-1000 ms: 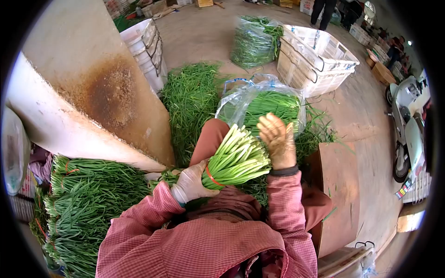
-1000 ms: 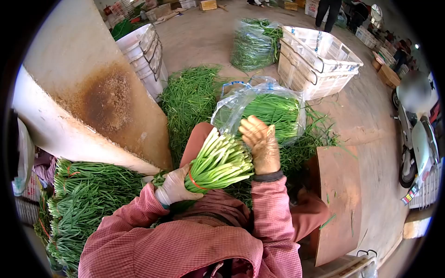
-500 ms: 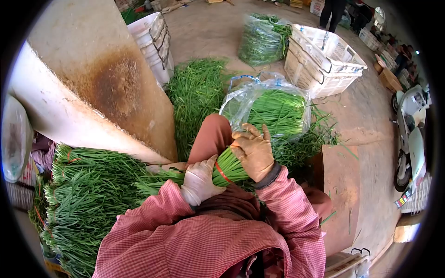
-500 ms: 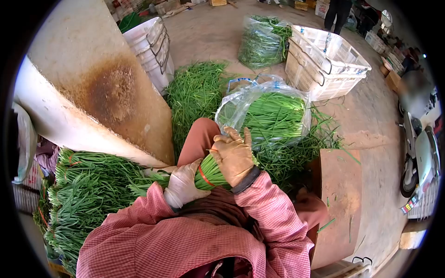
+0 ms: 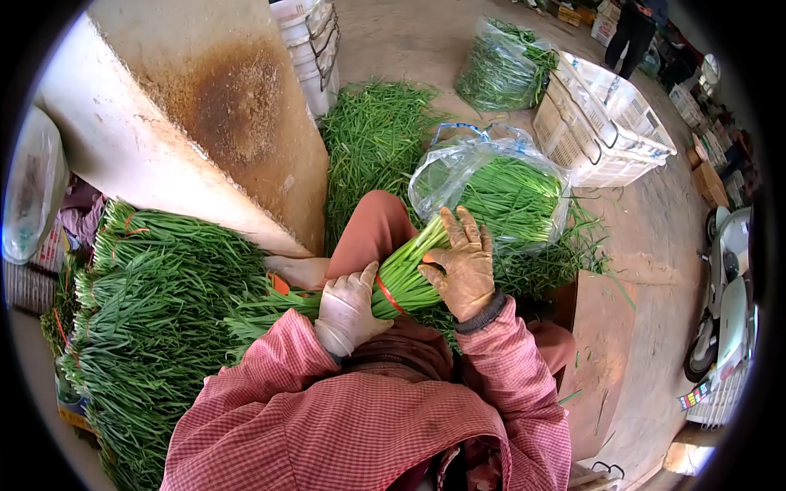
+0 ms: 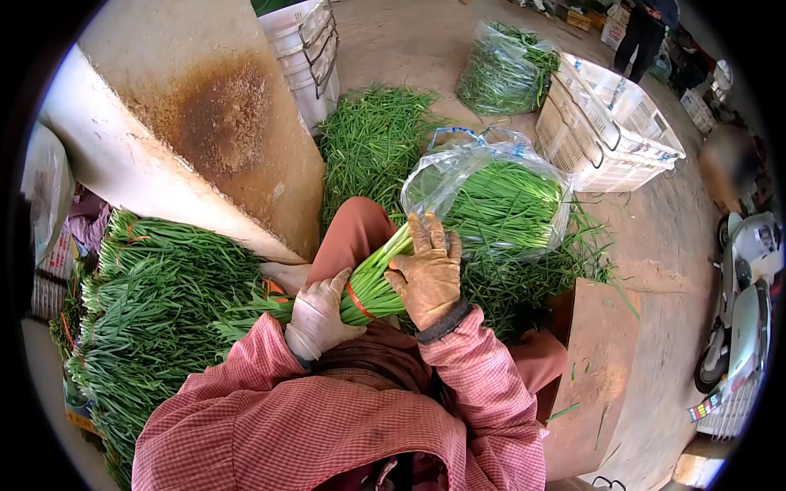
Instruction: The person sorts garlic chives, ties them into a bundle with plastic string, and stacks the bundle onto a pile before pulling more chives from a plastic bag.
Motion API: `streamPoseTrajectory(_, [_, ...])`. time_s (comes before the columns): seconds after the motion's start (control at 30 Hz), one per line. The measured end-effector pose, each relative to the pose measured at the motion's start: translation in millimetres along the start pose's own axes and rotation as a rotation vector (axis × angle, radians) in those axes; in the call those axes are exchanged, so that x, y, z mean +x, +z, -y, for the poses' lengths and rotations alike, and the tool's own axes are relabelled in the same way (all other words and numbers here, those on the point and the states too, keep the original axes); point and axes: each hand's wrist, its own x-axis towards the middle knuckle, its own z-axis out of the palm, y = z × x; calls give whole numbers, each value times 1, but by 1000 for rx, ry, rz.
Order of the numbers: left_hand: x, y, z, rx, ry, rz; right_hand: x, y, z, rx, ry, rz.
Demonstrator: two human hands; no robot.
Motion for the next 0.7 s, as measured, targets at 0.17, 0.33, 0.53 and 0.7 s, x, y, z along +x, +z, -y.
streamPoseTrajectory(0.17, [6,-6,10,-32,25,77,1,12,18,-260,-51,-49])
streamPoseTrajectory(0.33, [15,-9,44,-393,47,231,14,15,-55,-28,179,-425])
streamPoseTrajectory(0.53, [39,-1,96,-941,-78,423,0,-18,-94,-429,645,-371])
streamPoseTrajectory(0.7, [47,-2,95,-1197,-187,474,11,-8,31,182,74,-480])
